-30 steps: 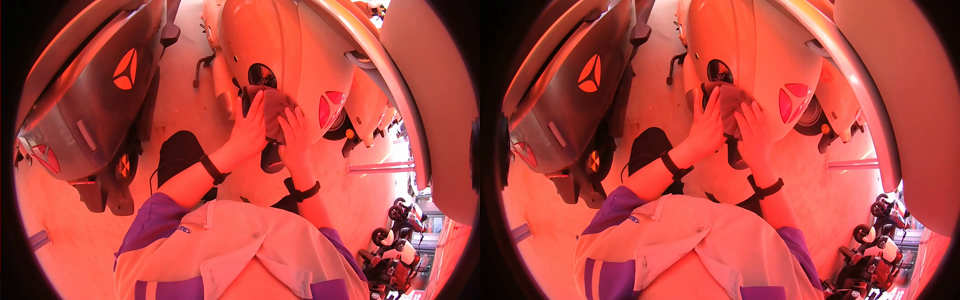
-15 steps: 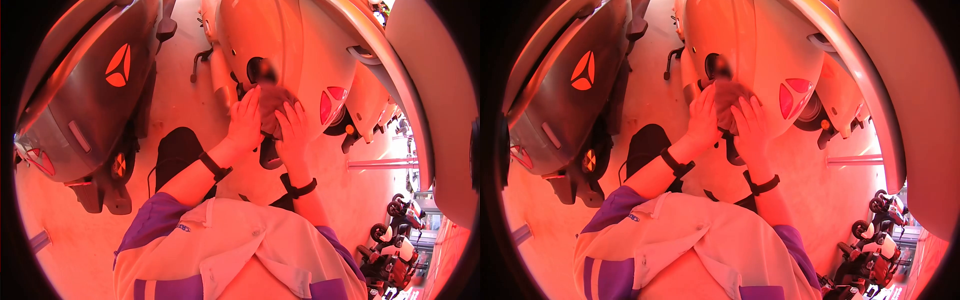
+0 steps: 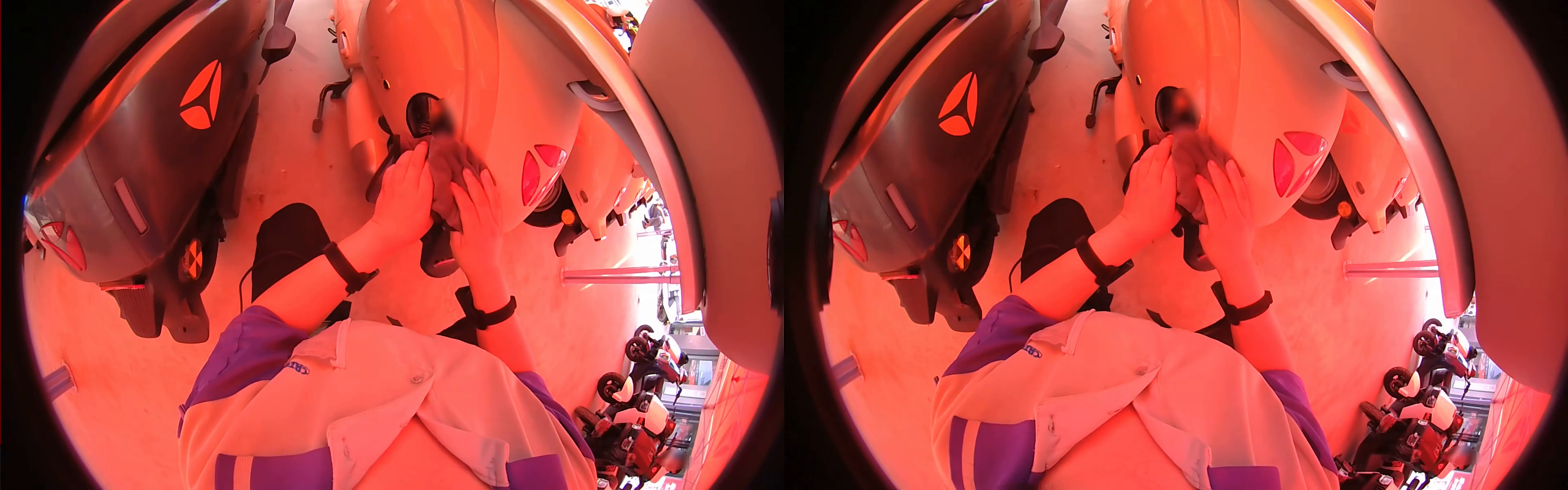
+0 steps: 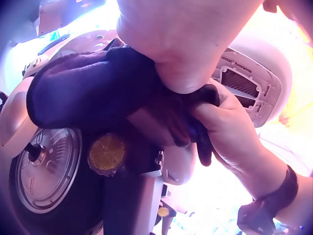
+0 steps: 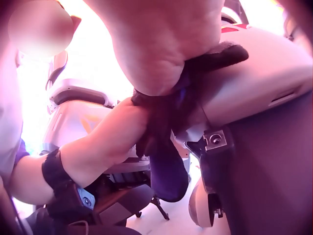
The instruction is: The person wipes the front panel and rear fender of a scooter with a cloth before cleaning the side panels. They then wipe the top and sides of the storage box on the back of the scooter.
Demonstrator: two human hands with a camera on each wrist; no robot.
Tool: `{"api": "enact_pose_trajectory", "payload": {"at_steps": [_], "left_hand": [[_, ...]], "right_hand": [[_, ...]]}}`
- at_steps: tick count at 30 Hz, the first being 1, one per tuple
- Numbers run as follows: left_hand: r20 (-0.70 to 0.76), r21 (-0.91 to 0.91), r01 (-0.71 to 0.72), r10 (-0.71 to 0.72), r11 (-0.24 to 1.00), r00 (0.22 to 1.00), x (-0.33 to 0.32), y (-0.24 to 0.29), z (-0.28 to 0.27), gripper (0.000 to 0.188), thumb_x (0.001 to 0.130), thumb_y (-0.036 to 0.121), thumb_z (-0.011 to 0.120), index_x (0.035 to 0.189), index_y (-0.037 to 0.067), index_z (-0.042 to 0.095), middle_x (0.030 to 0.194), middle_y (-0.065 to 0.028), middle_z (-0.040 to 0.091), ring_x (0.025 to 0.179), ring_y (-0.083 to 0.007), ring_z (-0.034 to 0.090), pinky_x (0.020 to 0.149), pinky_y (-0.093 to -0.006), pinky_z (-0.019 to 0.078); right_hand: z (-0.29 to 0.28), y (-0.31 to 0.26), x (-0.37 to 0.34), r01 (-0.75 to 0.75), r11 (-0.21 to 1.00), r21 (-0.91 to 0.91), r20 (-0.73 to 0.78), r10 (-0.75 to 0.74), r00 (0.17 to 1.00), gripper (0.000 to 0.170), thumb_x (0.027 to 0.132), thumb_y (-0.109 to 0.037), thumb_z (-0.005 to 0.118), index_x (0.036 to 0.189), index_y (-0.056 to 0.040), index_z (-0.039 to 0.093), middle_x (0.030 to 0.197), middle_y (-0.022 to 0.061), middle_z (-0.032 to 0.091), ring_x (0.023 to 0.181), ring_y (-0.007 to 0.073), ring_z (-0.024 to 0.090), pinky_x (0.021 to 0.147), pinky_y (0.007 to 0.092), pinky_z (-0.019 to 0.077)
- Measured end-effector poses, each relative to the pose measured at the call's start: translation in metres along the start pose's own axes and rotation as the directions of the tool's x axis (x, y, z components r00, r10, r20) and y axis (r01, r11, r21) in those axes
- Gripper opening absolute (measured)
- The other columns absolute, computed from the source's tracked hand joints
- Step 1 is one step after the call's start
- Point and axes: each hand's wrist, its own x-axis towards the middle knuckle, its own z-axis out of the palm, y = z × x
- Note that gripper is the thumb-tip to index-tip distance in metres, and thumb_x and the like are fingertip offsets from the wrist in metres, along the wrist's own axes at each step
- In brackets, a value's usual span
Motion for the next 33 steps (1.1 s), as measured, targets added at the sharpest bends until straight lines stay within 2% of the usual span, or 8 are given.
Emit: {"api": "enact_pose_trajectory", "payload": {"at_steps": [3, 6, 12, 15, 21, 24, 27, 33], "left_hand": [[0.013, -0.010, 0.037, -0.036, 0.999, 0.999, -0.004, 0.012, -0.002, 0.064, 0.067, 0.004, 0.064, 0.124, -0.020, 0.048, 0.152, -0.0305, 0.032, 0.135, -0.0420, 0.038, 0.102, -0.0484, 0.0361], [0.012, 0.117, -0.004, 0.003, 0.993, 1.000, -0.001, 0.012, 0.001, 0.060, 0.072, 0.003, 0.060, 0.125, -0.021, 0.048, 0.154, -0.0316, 0.028, 0.138, -0.0434, 0.035, 0.105, -0.0491, 0.0348], [0.008, 0.027, -0.010, 0.010, 1.000, 1.000, 0.000, 0.003, 0.005, 0.054, 0.075, 0.006, 0.057, 0.121, -0.021, 0.052, 0.155, -0.0315, 0.027, 0.140, -0.0437, 0.032, 0.109, -0.0530, 0.0310], [0.018, -0.097, 0.071, -0.069, 0.993, 0.997, -0.009, 0.007, 0.012, 0.048, 0.075, 0.009, 0.057, 0.114, -0.020, 0.056, 0.153, -0.0319, 0.032, 0.142, -0.0443, 0.030, 0.111, -0.0554, 0.0285], [0.065, 0.149, -0.170, 0.162, 0.974, 0.985, 0.004, 0.006, 0.007, 0.038, 0.079, 0.013, 0.054, 0.100, -0.017, 0.062, 0.154, -0.0309, 0.033, 0.149, -0.0404, 0.023, 0.118, -0.0585, 0.0166], [0.111, 0.255, -0.214, 0.191, 0.943, 0.975, 0.018, 0.000, -0.005, 0.037, 0.081, 0.015, 0.053, 0.100, -0.015, 0.064, 0.157, -0.0291, 0.030, 0.150, -0.0390, 0.022, 0.120, -0.0597, 0.0100], [0.107, 0.291, -0.209, 0.185, 0.934, 0.977, 0.041, -0.003, -0.019, 0.037, 0.081, 0.016, 0.052, 0.100, -0.014, 0.066, 0.156, -0.0287, 0.031, 0.150, -0.0397, 0.021, 0.120, -0.0598, 0.0081], [-0.008, 0.187, -0.004, 0.005, 0.982, 1.000, 0.070, -0.006, -0.022, 0.059, 0.075, 0.013, 0.061, 0.127, -0.014, 0.053, 0.151, -0.0282, 0.038, 0.146, -0.0399, 0.030, 0.118, -0.0601, 0.0175]], "right_hand": [[0.004, 0.005, -0.006, 0.027, 0.999, -0.016, -0.009, -0.028, 1.000, 0.059, 0.070, 0.013, 0.060, 0.125, -0.0071, 0.064, 0.143, 0.0083, 0.054, 0.140, 0.0337, 0.042, 0.116, 0.0523, 0.0332], [0.006, 0.008, -0.008, 0.038, 0.999, -0.033, -0.023, -0.039, 0.999, 0.057, 0.070, 0.012, 0.061, 0.124, -0.0071, 0.064, 0.142, 0.0079, 0.054, 0.140, 0.0337, 0.042, 0.116, 0.0518, 0.0337], [0.012, 0.011, -0.009, 0.030, 1.000, 0.000, -0.033, -0.030, 0.999, 0.057, 0.068, 0.012, 0.059, 0.123, -0.0055, 0.064, 0.143, 0.0105, 0.053, 0.140, 0.0375, 0.041, 0.116, 0.0509, 0.0317], [0.011, 0.010, -0.008, 0.033, 0.999, -0.029, -0.047, -0.035, 0.998, 0.053, 0.071, 0.010, 0.062, 0.121, -0.0069, 0.065, 0.141, 0.0074, 0.055, 0.138, 0.0336, 0.043, 0.115, 0.0533, 0.0341], [0.023, 0.025, -0.016, 0.084, 0.996, -0.011, -0.107, -0.085, 0.991, 0.055, 0.064, 0.013, 0.064, 0.117, -0.0030, 0.063, 0.140, 0.0116, 0.055, 0.140, 0.0380, 0.041, 0.115, 0.0512, 0.0345], [0.023, 0.022, -0.012, 0.077, 0.996, -0.041, -0.124, -0.081, 0.989, 0.051, 0.070, 0.009, 0.064, 0.118, -0.0036, 0.064, 0.140, 0.0099, 0.056, 0.137, 0.0353, 0.044, 0.113, 0.0519, 0.0364], [0.011, 0.012, 0.005, 0.032, 0.999, -0.021, -0.089, -0.034, 0.995, 0.053, 0.068, 0.011, 0.064, 0.119, -0.0031, 0.063, 0.140, 0.0105, 0.055, 0.138, 0.0353, 0.044, 0.113, 0.0507, 0.0368], [0.000, 0.005, 0.064, 0.051, 0.999, -0.013, -0.160, -0.052, 0.986, 0.061, 0.064, 0.012, 0.065, 0.123, -0.0042, 0.061, 0.143, 0.0102, 0.053, 0.140, 0.0346, 0.042, 0.114, 0.0500, 0.0357]]}}
